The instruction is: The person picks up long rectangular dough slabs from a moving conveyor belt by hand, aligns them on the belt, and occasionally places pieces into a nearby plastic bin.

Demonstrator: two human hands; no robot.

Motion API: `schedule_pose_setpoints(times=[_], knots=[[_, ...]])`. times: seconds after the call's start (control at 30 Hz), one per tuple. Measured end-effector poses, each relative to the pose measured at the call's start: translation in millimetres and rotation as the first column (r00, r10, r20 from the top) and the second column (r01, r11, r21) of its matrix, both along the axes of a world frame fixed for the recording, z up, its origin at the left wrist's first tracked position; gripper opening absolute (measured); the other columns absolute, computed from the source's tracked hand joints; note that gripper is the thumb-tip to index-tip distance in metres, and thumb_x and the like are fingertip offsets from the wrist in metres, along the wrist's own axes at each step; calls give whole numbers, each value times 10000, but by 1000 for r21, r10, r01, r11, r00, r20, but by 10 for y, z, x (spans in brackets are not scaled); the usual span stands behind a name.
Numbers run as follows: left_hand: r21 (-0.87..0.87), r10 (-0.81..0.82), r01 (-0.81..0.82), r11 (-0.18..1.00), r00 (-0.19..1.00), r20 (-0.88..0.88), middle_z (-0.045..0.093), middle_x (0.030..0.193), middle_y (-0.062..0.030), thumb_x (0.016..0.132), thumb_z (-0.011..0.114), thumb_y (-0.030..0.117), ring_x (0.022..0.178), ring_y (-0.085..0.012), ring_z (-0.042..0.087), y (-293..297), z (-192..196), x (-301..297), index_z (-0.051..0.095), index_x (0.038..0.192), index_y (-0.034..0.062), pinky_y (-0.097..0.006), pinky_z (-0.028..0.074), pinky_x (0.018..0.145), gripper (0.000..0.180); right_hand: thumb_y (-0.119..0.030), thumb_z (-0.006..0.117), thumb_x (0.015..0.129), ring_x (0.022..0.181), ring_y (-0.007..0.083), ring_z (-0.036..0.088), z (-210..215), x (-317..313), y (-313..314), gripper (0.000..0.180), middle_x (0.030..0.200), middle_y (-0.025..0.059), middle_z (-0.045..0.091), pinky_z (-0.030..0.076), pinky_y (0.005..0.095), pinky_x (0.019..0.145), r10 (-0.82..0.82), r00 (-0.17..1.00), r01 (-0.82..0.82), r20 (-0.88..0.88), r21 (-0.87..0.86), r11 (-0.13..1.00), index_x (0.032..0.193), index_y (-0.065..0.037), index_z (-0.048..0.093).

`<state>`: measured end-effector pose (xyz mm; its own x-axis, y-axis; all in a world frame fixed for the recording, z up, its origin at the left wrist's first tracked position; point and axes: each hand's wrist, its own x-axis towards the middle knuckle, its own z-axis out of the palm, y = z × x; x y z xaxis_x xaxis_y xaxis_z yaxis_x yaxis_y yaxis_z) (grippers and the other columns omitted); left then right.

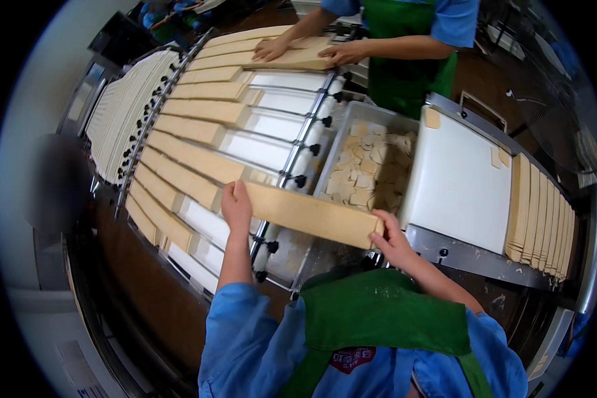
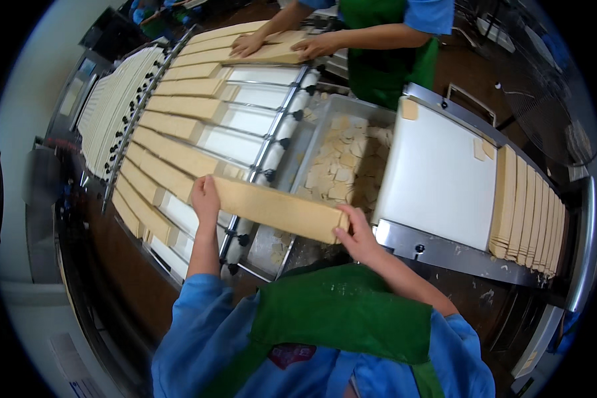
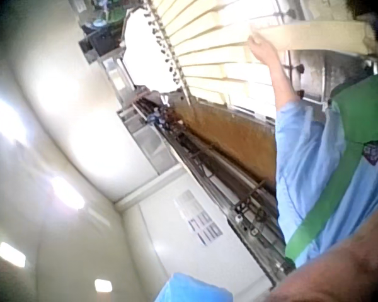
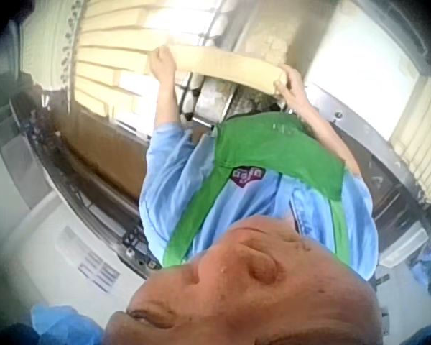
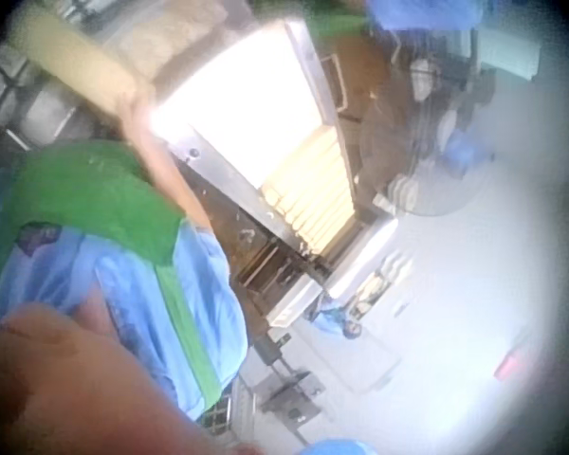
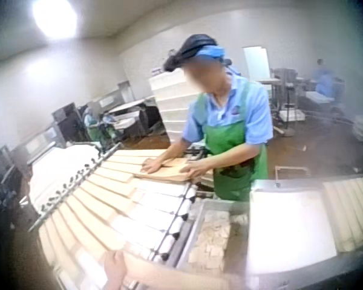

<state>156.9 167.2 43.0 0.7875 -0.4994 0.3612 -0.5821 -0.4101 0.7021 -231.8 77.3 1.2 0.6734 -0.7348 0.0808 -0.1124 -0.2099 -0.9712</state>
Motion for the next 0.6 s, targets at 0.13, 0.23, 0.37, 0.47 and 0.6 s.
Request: schedule_pose_setpoints(times=[0.13, 0.23, 0.37, 0.47, 0.6], knots=[[22, 144, -142, 990, 979, -143, 655, 838, -160, 955, 537, 270, 777, -241, 615, 863, -205, 799, 635, 923, -33, -350, 479, 726, 320, -185, 605, 899, 1063, 326, 472, 242, 623, 530, 538, 1124, 181, 468, 390, 382, 953, 245, 969, -245, 22, -12, 969, 1375, -61, 387], [74, 188, -182, 981, 977, -97, 644, 800, -147, 956, 521, 258, 750, -240, 610, 1360, -373, 1202, 630, 912, -27, -353, 475, 700, 309, -199, 604, 904, 1026, 325, 458, 321, 1005, 843, 564, 1078, 183, 455, 383, 386, 946, 457, 887, -454, -69, 52, 889, 1394, -69, 358], [321, 87, -89, 943, 996, 20, 647, 845, -191, 951, 497, 235, 802, -360, 622, 1487, -371, 1448, 624, 909, -1, -431, 480, 715, 271, -189, 604, 901, 1004, 325, 453, 380, 1442, 1106, 597, 1050, 181, 436, 381, 381, 940, 513, 854, -506, -91, 89, 858, 1417, -76, 327], [424, 34, -66, 903, 996, 83, 642, 877, -219, 913, 545, 199, 852, -414, 603, 1529, -248, 1663, 617, 909, -7, -474, 483, 738, 218, -168, 609, 893, 984, 324, 454, 426, 1785, 1254, 622, 1034, 177, 427, 387, 369, 933, 510, 848, -506, -144, 65, 860, 1430, -74, 310], [411, 31, -156, 898, 955, 296, 614, 967, -213, 792, 675, 114, 951, -394, 573, 1581, -135, 1768, 604, 1036, -27, -455, 467, 823, 290, -132, 592, 896, 1088, 361, 525, 241, 2402, 1402, 598, 1188, 248, 529, 411, 394, 970, 398, 912, -401, -100, -6, 916, 1438, -76, 346]])
